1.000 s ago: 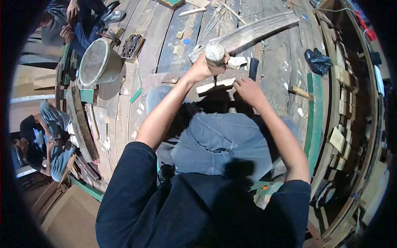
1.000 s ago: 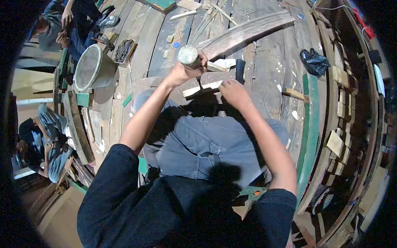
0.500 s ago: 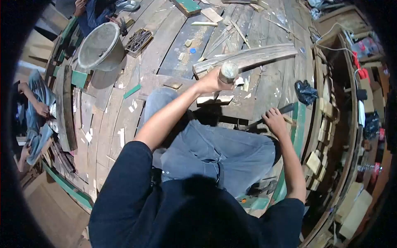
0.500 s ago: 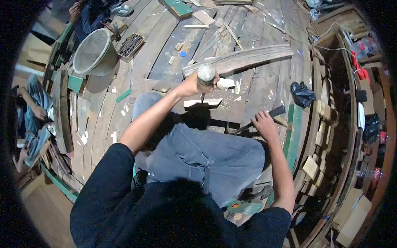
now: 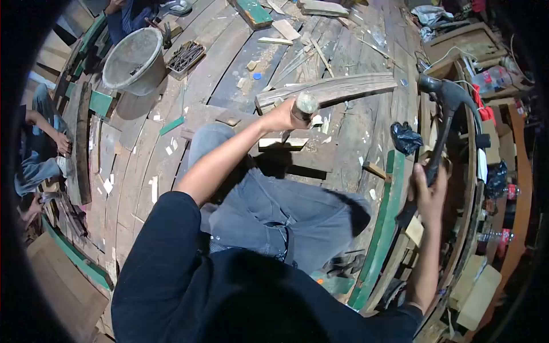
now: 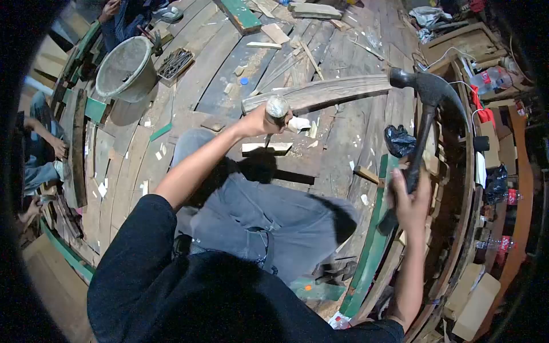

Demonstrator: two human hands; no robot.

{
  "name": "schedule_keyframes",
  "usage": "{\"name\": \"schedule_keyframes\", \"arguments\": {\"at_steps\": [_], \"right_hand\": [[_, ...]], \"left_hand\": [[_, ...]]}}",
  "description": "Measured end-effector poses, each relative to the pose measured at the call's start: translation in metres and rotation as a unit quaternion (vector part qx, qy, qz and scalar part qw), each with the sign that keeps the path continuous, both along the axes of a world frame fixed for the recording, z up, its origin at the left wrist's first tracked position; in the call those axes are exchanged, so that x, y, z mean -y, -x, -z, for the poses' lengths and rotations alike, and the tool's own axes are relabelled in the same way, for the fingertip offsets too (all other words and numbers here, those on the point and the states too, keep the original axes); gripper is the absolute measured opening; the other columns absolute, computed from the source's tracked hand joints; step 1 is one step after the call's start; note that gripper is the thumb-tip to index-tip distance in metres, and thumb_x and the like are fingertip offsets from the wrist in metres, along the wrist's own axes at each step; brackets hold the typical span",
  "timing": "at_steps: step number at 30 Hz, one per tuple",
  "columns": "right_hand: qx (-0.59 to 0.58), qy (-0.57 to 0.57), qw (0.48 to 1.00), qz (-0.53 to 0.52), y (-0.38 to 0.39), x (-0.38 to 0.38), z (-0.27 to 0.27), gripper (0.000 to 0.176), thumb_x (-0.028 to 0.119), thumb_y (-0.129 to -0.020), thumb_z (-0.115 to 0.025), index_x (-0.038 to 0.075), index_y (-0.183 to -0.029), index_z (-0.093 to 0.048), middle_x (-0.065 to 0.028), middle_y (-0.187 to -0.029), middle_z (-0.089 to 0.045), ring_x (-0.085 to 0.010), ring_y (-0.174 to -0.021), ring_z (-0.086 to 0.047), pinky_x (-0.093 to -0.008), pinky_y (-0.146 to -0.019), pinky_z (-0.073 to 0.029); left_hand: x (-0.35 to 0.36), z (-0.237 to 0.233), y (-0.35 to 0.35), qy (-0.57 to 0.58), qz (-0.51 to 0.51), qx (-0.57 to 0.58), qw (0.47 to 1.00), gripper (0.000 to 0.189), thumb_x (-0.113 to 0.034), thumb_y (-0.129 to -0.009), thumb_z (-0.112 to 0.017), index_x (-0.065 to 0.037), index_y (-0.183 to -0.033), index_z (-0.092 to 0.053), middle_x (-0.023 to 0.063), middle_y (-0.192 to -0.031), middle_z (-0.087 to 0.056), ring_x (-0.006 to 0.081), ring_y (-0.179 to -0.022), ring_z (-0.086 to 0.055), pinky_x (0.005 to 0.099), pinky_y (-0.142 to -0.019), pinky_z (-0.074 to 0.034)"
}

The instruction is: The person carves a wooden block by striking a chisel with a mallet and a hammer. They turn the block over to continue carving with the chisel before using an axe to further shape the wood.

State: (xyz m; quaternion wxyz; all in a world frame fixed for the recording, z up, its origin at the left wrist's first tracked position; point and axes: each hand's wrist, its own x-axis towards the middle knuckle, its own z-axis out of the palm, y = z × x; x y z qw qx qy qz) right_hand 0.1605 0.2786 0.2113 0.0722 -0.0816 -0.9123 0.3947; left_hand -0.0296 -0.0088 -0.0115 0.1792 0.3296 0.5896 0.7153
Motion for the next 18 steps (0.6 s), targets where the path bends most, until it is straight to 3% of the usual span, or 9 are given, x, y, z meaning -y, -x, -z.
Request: {"name": "schedule_keyframes", "arguments": {"at_steps": [2, 3, 7, 9, 10, 12, 13, 15, 18], "right_hand": [[0.014, 0.045, 0.999, 0.021, 0.003, 0.030, 0.018, 0.024, 0.013, -0.096, -0.059, 0.004, -0.115, -0.046, 0.0012, -0.063, -0.049, -0.0060, -0.045, -0.044, -0.0224, -0.040, -0.036], [0.020, 0.153, 0.988, -0.005, 0.003, 0.038, 0.032, 0.025, 0.014, -0.096, -0.060, 0.004, -0.114, -0.047, 0.0015, -0.065, -0.050, -0.0057, -0.046, -0.044, -0.0224, -0.040, -0.036], [0.143, 0.065, 0.986, -0.056, 0.023, 0.057, 0.017, 0.024, 0.019, -0.095, -0.063, 0.003, -0.111, -0.055, 0.0015, -0.068, -0.052, -0.0041, -0.052, -0.048, -0.0200, -0.043, -0.036], [0.054, -0.091, 0.989, -0.101, 0.039, 0.050, -0.012, 0.023, 0.019, -0.094, -0.065, 0.002, -0.108, -0.058, -0.0014, -0.070, -0.055, -0.0085, -0.060, -0.054, -0.0239, -0.052, -0.043], [-0.121, -0.202, 0.960, -0.155, 0.046, 0.048, -0.030, 0.018, 0.016, -0.095, -0.062, 0.001, -0.105, -0.059, -0.0033, -0.072, -0.057, -0.0104, -0.063, -0.054, -0.0254, -0.058, -0.044], [-0.086, -0.151, 0.981, -0.085, 0.050, 0.063, -0.094, 0.022, 0.022, -0.101, -0.052, 0.002, -0.108, -0.057, 0.0007, -0.072, -0.053, -0.0059, -0.064, -0.050, -0.0201, -0.057, -0.039], [-0.188, -0.137, 0.971, -0.045, 0.054, 0.061, -0.104, 0.024, 0.026, -0.103, -0.047, 0.003, -0.102, -0.055, 0.0030, -0.071, -0.050, -0.0042, -0.056, -0.045, -0.0190, -0.050, -0.035], [-0.211, -0.040, 0.969, -0.118, 0.057, 0.065, -0.125, 0.031, 0.034, -0.105, -0.036, 0.006, -0.110, -0.048, 0.0003, -0.067, -0.048, -0.0042, -0.045, -0.037, -0.0185, -0.039, -0.029], [-0.241, 0.071, 0.962, -0.105, 0.055, 0.082, -0.087, 0.034, 0.036, -0.106, -0.033, 0.006, -0.115, -0.046, -0.0013, -0.066, -0.048, -0.0034, -0.047, -0.039, -0.0177, -0.038, -0.030]], "left_hand": [[-0.004, 0.005, 0.001, -0.015, -0.002, 0.011, 1.000, 0.027, -0.006, -0.071, -0.074, -0.006, -0.092, -0.057, -0.0027, -0.086, -0.056, 0.0081, -0.081, -0.052, 0.0256, -0.074, -0.046], [-0.005, 0.004, 0.001, -0.019, -0.006, -0.014, 1.000, 0.028, -0.007, -0.071, -0.075, -0.006, -0.093, -0.057, -0.0025, -0.087, -0.056, 0.0083, -0.082, -0.052, 0.0259, -0.075, -0.046], [-0.006, 0.007, 0.004, -0.014, -0.005, -0.052, 0.999, 0.032, -0.008, -0.071, -0.078, -0.006, -0.095, -0.058, -0.0019, -0.090, -0.057, 0.0089, -0.086, -0.053, 0.0272, -0.080, -0.046], [-0.008, 0.008, 0.002, -0.017, -0.019, -0.020, 0.999, 0.035, -0.010, -0.072, -0.080, -0.005, -0.100, -0.059, -0.0010, -0.092, -0.059, 0.0101, -0.088, -0.054, 0.0281, -0.083, -0.046], [-0.007, 0.008, 0.003, -0.016, -0.022, -0.022, 0.999, 0.036, -0.010, -0.072, -0.080, -0.005, -0.101, -0.059, -0.0007, -0.093, -0.059, 0.0103, -0.088, -0.054, 0.0281, -0.084, -0.046], [-0.004, 0.007, 0.001, 0.009, -0.041, -0.044, 0.998, 0.037, -0.011, -0.072, -0.080, -0.005, -0.102, -0.060, 0.0002, -0.092, -0.059, 0.0100, -0.088, -0.054, 0.0277, -0.085, -0.046], [-0.001, 0.007, 0.001, 0.022, -0.039, -0.057, 0.997, 0.037, -0.011, -0.072, -0.080, -0.006, -0.102, -0.060, 0.0001, -0.092, -0.060, 0.0095, -0.088, -0.054, 0.0275, -0.084, -0.046], [-0.002, 0.008, 0.002, -0.008, -0.029, -0.037, 0.999, 0.035, -0.010, -0.071, -0.080, -0.006, -0.098, -0.059, -0.0008, -0.090, -0.059, 0.0098, -0.087, -0.054, 0.0277, -0.082, -0.046], [0.000, 0.012, 0.004, -0.004, -0.026, -0.048, 0.999, 0.033, -0.010, -0.071, -0.079, -0.006, -0.094, -0.057, -0.0021, -0.088, -0.058, 0.0098, -0.084, -0.053, 0.0272, -0.079, -0.046]]}}
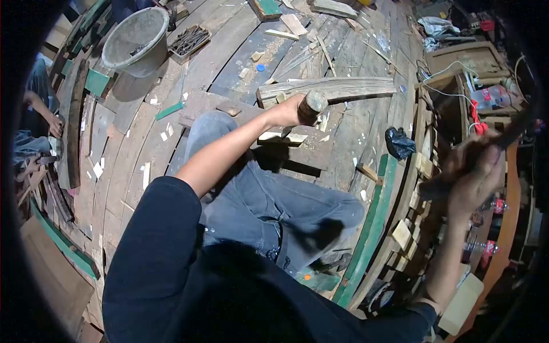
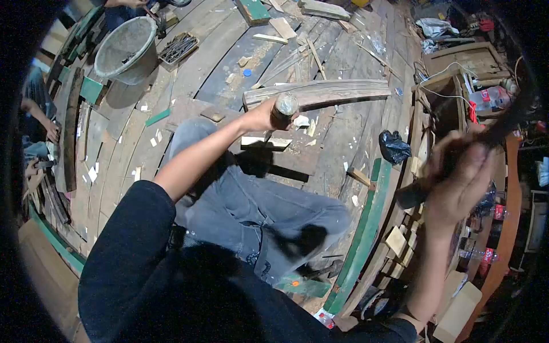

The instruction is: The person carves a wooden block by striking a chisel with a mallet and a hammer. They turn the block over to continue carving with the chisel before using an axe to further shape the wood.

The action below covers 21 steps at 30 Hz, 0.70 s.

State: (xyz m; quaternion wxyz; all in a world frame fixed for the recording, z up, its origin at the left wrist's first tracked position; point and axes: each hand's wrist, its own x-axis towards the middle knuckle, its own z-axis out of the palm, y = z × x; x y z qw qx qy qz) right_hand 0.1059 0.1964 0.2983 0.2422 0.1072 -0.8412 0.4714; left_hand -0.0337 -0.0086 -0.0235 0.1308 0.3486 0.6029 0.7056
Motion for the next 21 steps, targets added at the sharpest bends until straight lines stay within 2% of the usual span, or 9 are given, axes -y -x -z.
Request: {"name": "schedule_keyframes", "arguments": {"at_steps": [1, 3, 4, 7, 10, 12, 15, 18, 21], "right_hand": [[-0.128, -0.309, 0.941, 0.044, 0.002, -0.010, 0.020, 0.030, 0.030, -0.103, -0.040, 0.003, -0.115, -0.047, -0.0094, -0.070, -0.054, -0.0180, -0.049, -0.047, -0.0277, -0.043, -0.037], [0.129, -0.313, 0.941, 0.021, -0.013, -0.021, 0.086, 0.023, 0.016, -0.099, -0.050, -0.002, -0.113, -0.050, -0.0258, -0.075, -0.061, -0.0449, -0.060, -0.056, -0.0434, -0.056, -0.045], [0.186, -0.430, 0.881, -0.071, -0.015, 0.000, 0.085, 0.020, 0.016, -0.099, -0.050, 0.000, -0.110, -0.053, -0.0264, -0.071, -0.058, -0.0423, -0.062, -0.058, -0.0408, -0.057, -0.044], [0.301, -0.307, 0.903, -0.019, 0.000, 0.000, 0.079, 0.021, 0.020, -0.099, -0.054, 0.001, -0.107, -0.055, -0.0268, -0.072, -0.057, -0.0421, -0.063, -0.058, -0.0417, -0.057, -0.043], [0.070, -0.429, 0.901, 0.004, 0.009, 0.008, 0.012, 0.017, 0.013, -0.098, -0.053, -0.002, -0.105, -0.054, -0.0235, -0.076, -0.057, -0.0345, -0.061, -0.057, -0.0354, -0.058, -0.043], [-0.043, -0.372, 0.926, 0.053, 0.014, 0.006, -0.016, 0.021, 0.019, -0.102, -0.047, 0.000, -0.101, -0.055, -0.0035, -0.064, -0.048, -0.0127, -0.053, -0.048, -0.0257, -0.051, -0.037], [-0.017, -0.078, 0.997, 0.022, 0.017, 0.017, -0.014, 0.026, 0.029, -0.105, -0.039, 0.007, -0.107, -0.053, 0.0004, -0.067, -0.051, -0.0013, -0.047, -0.040, -0.0172, -0.040, -0.027], [0.017, -0.326, 0.945, 0.030, 0.002, -0.002, 0.059, 0.036, 0.028, -0.103, -0.044, -0.004, -0.120, -0.049, -0.0044, -0.077, -0.062, -0.0172, -0.065, -0.060, -0.0295, -0.059, -0.049], [0.318, -0.381, 0.868, -0.017, -0.010, 0.032, 0.090, 0.019, 0.016, -0.098, -0.053, 0.001, -0.109, -0.053, -0.0266, -0.068, -0.055, -0.0300, -0.059, -0.060, -0.0393, -0.061, -0.046]], "left_hand": [[-0.001, 0.003, 0.000, 0.001, -0.004, 0.008, 1.000, 0.032, -0.010, -0.071, -0.079, -0.006, -0.094, -0.057, -0.0022, -0.087, -0.058, 0.0097, -0.084, -0.053, 0.0272, -0.079, -0.046], [0.000, 0.006, 0.000, 0.007, -0.010, 0.021, 1.000, 0.032, -0.010, -0.071, -0.079, -0.006, -0.093, -0.056, -0.0024, -0.087, -0.057, 0.0097, -0.082, -0.052, 0.0273, -0.077, -0.046], [0.003, -0.002, -0.001, 0.024, -0.014, 0.012, 1.000, 0.032, -0.011, -0.072, -0.079, -0.006, -0.096, -0.058, -0.0016, -0.089, -0.059, 0.0095, -0.084, -0.053, 0.0275, -0.078, -0.046], [0.005, -0.004, -0.004, 0.003, -0.019, 0.004, 1.000, 0.033, -0.010, -0.072, -0.079, -0.006, -0.097, -0.058, -0.0010, -0.089, -0.059, 0.0092, -0.085, -0.054, 0.0265, -0.080, -0.047], [0.007, -0.006, -0.008, -0.039, -0.020, 0.041, 0.998, 0.033, -0.008, -0.071, -0.080, -0.007, -0.096, -0.058, -0.0017, -0.089, -0.059, 0.0095, -0.085, -0.055, 0.0276, -0.080, -0.049], [0.006, 0.006, 0.000, -0.019, 0.007, 0.036, 0.999, 0.035, -0.007, -0.069, -0.080, -0.007, -0.097, -0.060, -0.0020, -0.089, -0.059, 0.0099, -0.086, -0.056, 0.0284, -0.080, -0.049], [0.007, 0.003, -0.001, 0.023, -0.007, 0.031, 0.999, 0.035, -0.009, -0.070, -0.080, -0.006, -0.098, -0.060, -0.0011, -0.092, -0.061, 0.0102, -0.086, -0.056, 0.0283, -0.080, -0.049], [0.006, 0.001, -0.002, 0.028, -0.029, 0.008, 0.999, 0.032, -0.012, -0.073, -0.079, -0.004, -0.097, -0.060, -0.0002, -0.091, -0.062, 0.0103, -0.084, -0.056, 0.0284, -0.079, -0.049], [0.008, 0.002, -0.003, 0.077, -0.007, 0.084, 0.993, 0.030, -0.012, -0.074, -0.078, -0.005, -0.096, -0.059, 0.0004, -0.090, -0.062, 0.0086, -0.085, -0.056, 0.0272, -0.076, -0.049]]}}
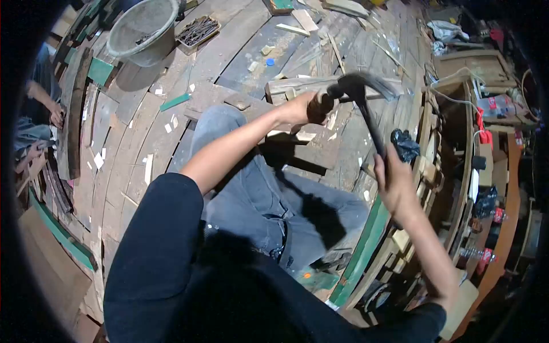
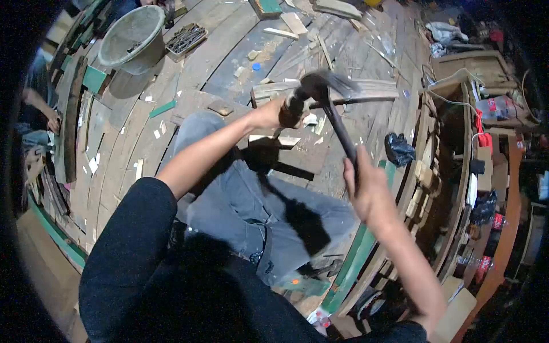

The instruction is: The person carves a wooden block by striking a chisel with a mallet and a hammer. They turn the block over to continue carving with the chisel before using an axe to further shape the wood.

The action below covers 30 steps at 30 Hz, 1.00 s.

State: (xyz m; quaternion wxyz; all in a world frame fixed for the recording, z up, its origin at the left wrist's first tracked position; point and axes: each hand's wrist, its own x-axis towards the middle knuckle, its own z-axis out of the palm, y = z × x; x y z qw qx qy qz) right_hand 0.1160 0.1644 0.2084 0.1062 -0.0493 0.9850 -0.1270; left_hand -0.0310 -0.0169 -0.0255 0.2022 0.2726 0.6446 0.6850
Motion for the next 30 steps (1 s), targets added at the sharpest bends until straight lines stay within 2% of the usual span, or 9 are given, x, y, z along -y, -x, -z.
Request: {"name": "schedule_keyframes", "arguments": {"at_steps": [7, 9, 12, 14, 16, 19, 23, 27, 30], "right_hand": [[-0.277, 0.120, 0.951, -0.072, 0.025, -0.018, -0.145, 0.031, 0.028, -0.103, -0.044, 0.001, -0.111, -0.058, -0.0060, -0.067, -0.055, -0.0167, -0.050, -0.050, -0.0276, -0.048, -0.041], [-0.206, 0.282, 0.937, -0.001, 0.024, -0.023, -0.152, 0.038, 0.034, -0.103, -0.040, 0.001, -0.112, -0.057, -0.0035, -0.068, -0.056, -0.0130, -0.048, -0.048, -0.0248, -0.045, -0.038], [-0.313, 0.153, 0.937, 0.023, 0.019, -0.024, -0.069, 0.034, 0.029, -0.102, -0.044, 0.000, -0.114, -0.055, -0.0118, -0.075, -0.058, -0.0229, -0.061, -0.053, -0.0333, -0.056, -0.041], [-0.157, -0.040, 0.984, -0.070, 0.004, -0.012, -0.007, 0.028, 0.023, -0.100, -0.048, -0.001, -0.114, -0.053, -0.0198, -0.082, -0.061, -0.0339, -0.074, -0.059, -0.0428, -0.068, -0.045], [0.033, 0.044, 0.996, 0.076, 0.010, 0.004, -0.003, 0.024, 0.018, -0.100, -0.051, -0.001, -0.113, -0.054, -0.0269, -0.085, -0.059, -0.0413, -0.081, -0.061, -0.0467, -0.074, -0.046], [-0.200, -0.086, 0.974, -0.068, 0.024, -0.021, -0.048, 0.030, 0.021, -0.100, -0.051, -0.006, -0.112, -0.056, -0.0238, -0.094, -0.065, -0.0356, -0.084, -0.064, -0.0434, -0.074, -0.048], [-0.321, 0.180, 0.929, 0.044, 0.015, -0.017, -0.111, 0.035, 0.032, -0.106, -0.034, 0.006, -0.093, -0.052, 0.0005, -0.056, -0.042, -0.0050, -0.042, -0.038, -0.0196, -0.038, -0.026], [-0.351, 0.280, 0.892, 0.047, 0.009, -0.004, -0.059, 0.035, 0.035, -0.103, -0.041, 0.003, -0.109, -0.052, -0.0016, -0.065, -0.050, -0.0083, -0.047, -0.044, -0.0211, -0.043, -0.036], [-0.036, -0.073, 0.994, -0.071, -0.005, 0.003, 0.005, 0.024, 0.018, -0.098, -0.052, -0.003, -0.110, -0.051, -0.0286, -0.076, -0.062, -0.0394, -0.066, -0.064, -0.0418, -0.056, -0.046]], "left_hand": [[0.006, 0.000, 0.000, -0.092, -0.018, -0.030, 0.995, 0.026, -0.007, -0.074, -0.076, -0.006, -0.096, -0.061, -0.0014, -0.088, -0.062, 0.0083, -0.082, -0.057, 0.0265, -0.076, -0.051], [0.007, -0.004, 0.001, -0.077, -0.006, -0.025, 0.997, 0.030, -0.007, -0.074, -0.076, -0.005, -0.100, -0.061, -0.0012, -0.091, -0.063, 0.0086, -0.084, -0.057, 0.0261, -0.079, -0.049], [-0.004, 0.007, 0.003, -0.093, -0.015, -0.096, 0.991, 0.033, -0.010, -0.074, -0.078, -0.005, -0.102, -0.060, -0.0012, -0.091, -0.063, 0.0093, -0.084, -0.056, 0.0254, -0.080, -0.048], [-0.015, 0.032, 0.011, -0.042, 0.040, -0.043, 0.997, 0.042, -0.013, -0.072, -0.081, -0.005, -0.106, -0.058, -0.0007, -0.095, -0.061, 0.0094, -0.088, -0.053, 0.0265, -0.085, -0.046], [-0.008, 0.015, 0.006, -0.048, 0.015, -0.057, 0.997, 0.039, -0.011, -0.074, -0.079, -0.005, -0.105, -0.058, -0.0008, -0.093, -0.061, 0.0085, -0.087, -0.053, 0.0266, -0.084, -0.046], [-0.008, 0.010, 0.002, -0.092, -0.027, -0.089, 0.991, 0.029, -0.010, -0.079, -0.075, -0.004, -0.101, -0.057, -0.0017, -0.086, -0.059, 0.0088, -0.083, -0.054, 0.0274, -0.078, -0.048], [-0.002, -0.006, -0.005, -0.093, -0.008, -0.037, 0.995, 0.028, -0.011, -0.076, -0.076, -0.004, -0.097, -0.059, -0.0017, -0.084, -0.059, 0.0088, -0.081, -0.053, 0.0262, -0.078, -0.046], [-0.010, 0.004, 0.000, -0.076, 0.018, -0.060, 0.995, 0.031, -0.012, -0.069, -0.079, -0.005, -0.092, -0.060, -0.0004, -0.082, -0.059, 0.0100, -0.079, -0.053, 0.0273, -0.076, -0.046], [-0.002, -0.003, -0.007, -0.030, 0.048, -0.038, 0.998, 0.034, -0.009, -0.070, -0.079, -0.004, -0.097, -0.058, 0.0009, -0.087, -0.059, 0.0109, -0.081, -0.053, 0.0280, -0.077, -0.046]]}}
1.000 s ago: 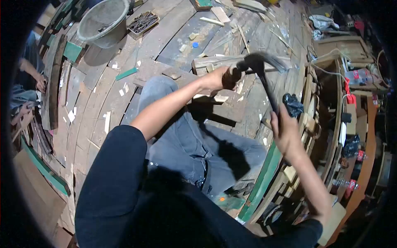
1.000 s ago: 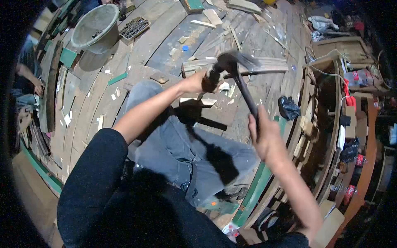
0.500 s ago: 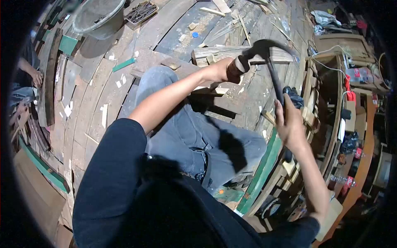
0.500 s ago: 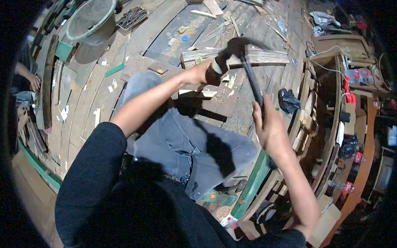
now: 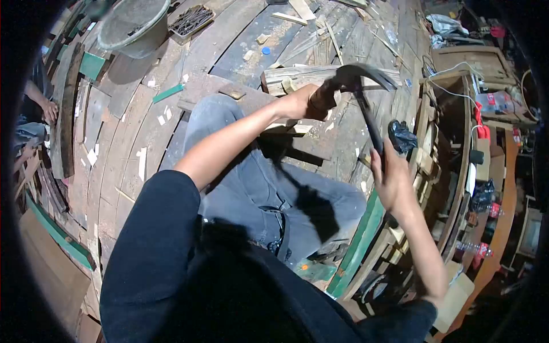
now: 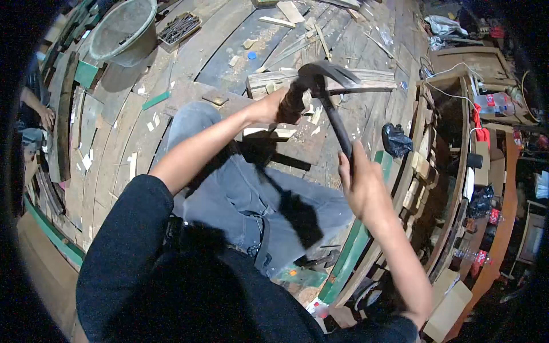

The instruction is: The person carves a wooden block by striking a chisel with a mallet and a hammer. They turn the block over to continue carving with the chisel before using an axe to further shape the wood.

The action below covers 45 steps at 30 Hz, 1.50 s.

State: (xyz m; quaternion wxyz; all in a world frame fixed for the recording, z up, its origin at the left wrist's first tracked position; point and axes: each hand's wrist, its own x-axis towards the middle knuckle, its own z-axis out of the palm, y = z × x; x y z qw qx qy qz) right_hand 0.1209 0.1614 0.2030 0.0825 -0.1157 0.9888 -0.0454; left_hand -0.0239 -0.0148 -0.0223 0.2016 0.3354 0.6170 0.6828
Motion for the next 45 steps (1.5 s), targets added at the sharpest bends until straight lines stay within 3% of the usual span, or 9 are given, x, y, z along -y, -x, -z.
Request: {"name": "schedule_keyframes", "arguments": {"at_steps": [5, 11, 15, 20, 27, 30, 34, 42, 45], "right_hand": [[-0.248, -0.017, 0.957, -0.148, 0.022, -0.005, -0.075, 0.025, 0.022, -0.099, -0.053, -0.003, -0.104, -0.054, -0.0177, -0.066, -0.060, -0.0280, -0.050, -0.057, -0.0392, -0.050, -0.044], [-0.290, 0.374, 0.878, 0.068, -0.005, -0.006, -0.104, 0.035, 0.035, -0.102, -0.044, 0.001, -0.100, -0.052, -0.0099, -0.065, -0.052, -0.0191, -0.049, -0.048, -0.0310, -0.046, -0.036], [-0.185, -0.062, 0.981, -0.019, -0.031, -0.022, -0.002, 0.036, 0.027, -0.099, -0.051, -0.005, -0.114, -0.050, -0.0234, -0.079, -0.059, -0.0346, -0.071, -0.060, -0.0444, -0.066, -0.047], [-0.185, -0.044, 0.979, -0.072, -0.015, -0.027, -0.074, 0.027, 0.020, -0.100, -0.050, -0.005, -0.111, -0.055, -0.0183, -0.072, -0.060, -0.0284, -0.052, -0.055, -0.0356, -0.053, -0.044], [-0.240, 0.614, 0.747, 0.087, -0.024, -0.016, -0.088, 0.028, 0.034, -0.102, -0.043, 0.008, -0.090, -0.040, -0.0013, -0.054, -0.035, -0.0098, -0.038, -0.035, -0.0229, -0.032, -0.028], [-0.168, 0.083, 0.980, 0.067, -0.045, -0.019, 0.010, 0.021, 0.019, -0.098, -0.052, -0.001, -0.104, -0.050, -0.0205, -0.075, -0.051, -0.0342, -0.065, -0.052, -0.0386, -0.060, -0.042], [0.043, 0.197, 0.967, 0.156, -0.029, -0.024, -0.022, 0.022, 0.017, -0.098, -0.055, -0.004, -0.104, -0.057, -0.0201, -0.074, -0.061, -0.0293, -0.062, -0.059, -0.0397, -0.059, -0.045], [-0.330, 0.382, 0.858, 0.093, -0.030, -0.033, -0.084, 0.033, 0.032, -0.100, -0.045, 0.001, -0.098, -0.054, -0.0143, -0.073, -0.053, -0.0248, -0.062, -0.052, -0.0344, -0.055, -0.040], [-0.213, -0.033, 0.976, 0.013, -0.040, -0.030, 0.015, 0.028, 0.024, -0.097, -0.053, -0.004, -0.102, -0.055, -0.0249, -0.084, -0.055, -0.0379, -0.077, -0.056, -0.0417, -0.067, -0.043]], "left_hand": [[0.000, 0.000, -0.011, -0.060, -0.078, -0.078, 0.992, 0.030, -0.006, -0.073, -0.075, 0.000, -0.097, -0.059, 0.0018, -0.084, -0.061, 0.0111, -0.081, -0.053, 0.0279, -0.078, -0.047], [-0.007, -0.001, -0.006, -0.057, -0.048, -0.032, 0.997, 0.043, -0.013, -0.068, -0.078, -0.002, -0.105, -0.059, 0.0032, -0.092, -0.062, 0.0121, -0.087, -0.054, 0.0287, -0.084, -0.046], [-0.010, 0.004, -0.002, -0.067, -0.037, -0.032, 0.997, 0.039, -0.011, -0.069, -0.074, -0.002, -0.103, -0.059, 0.0011, -0.092, -0.059, 0.0106, -0.086, -0.050, 0.0277, -0.083, -0.044], [-0.016, 0.006, -0.009, -0.073, -0.037, -0.023, 0.996, 0.033, -0.011, -0.068, -0.075, -0.002, -0.097, -0.061, 0.0000, -0.086, -0.059, 0.0104, -0.082, -0.052, 0.0269, -0.080, -0.046], [-0.017, 0.007, -0.007, -0.045, -0.014, 0.008, 0.999, 0.038, -0.012, -0.067, -0.077, -0.005, -0.102, -0.062, 0.0003, -0.091, -0.061, 0.0113, -0.085, -0.054, 0.0264, -0.082, -0.046], [-0.015, 0.000, -0.010, -0.056, 0.009, 0.015, 0.998, 0.037, -0.006, -0.069, -0.078, -0.004, -0.102, -0.061, -0.0042, -0.086, -0.057, 0.0080, -0.082, -0.050, 0.0268, -0.078, -0.046], [-0.016, 0.006, -0.012, -0.055, -0.039, -0.054, 0.996, 0.043, -0.011, -0.072, -0.077, -0.003, -0.109, -0.059, -0.0024, -0.097, -0.059, 0.0087, -0.090, -0.051, 0.0268, -0.084, -0.046], [-0.017, 0.008, -0.013, -0.032, 0.000, 0.022, 0.999, 0.040, -0.014, -0.069, -0.079, -0.005, -0.103, -0.060, -0.0006, -0.095, -0.061, 0.0100, -0.089, -0.054, 0.0273, -0.082, -0.046], [-0.015, 0.010, -0.010, -0.033, 0.030, 0.009, 0.999, 0.041, -0.011, -0.068, -0.078, -0.003, -0.104, -0.060, 0.0001, -0.096, -0.061, 0.0093, -0.089, -0.053, 0.0282, -0.081, -0.047]]}}
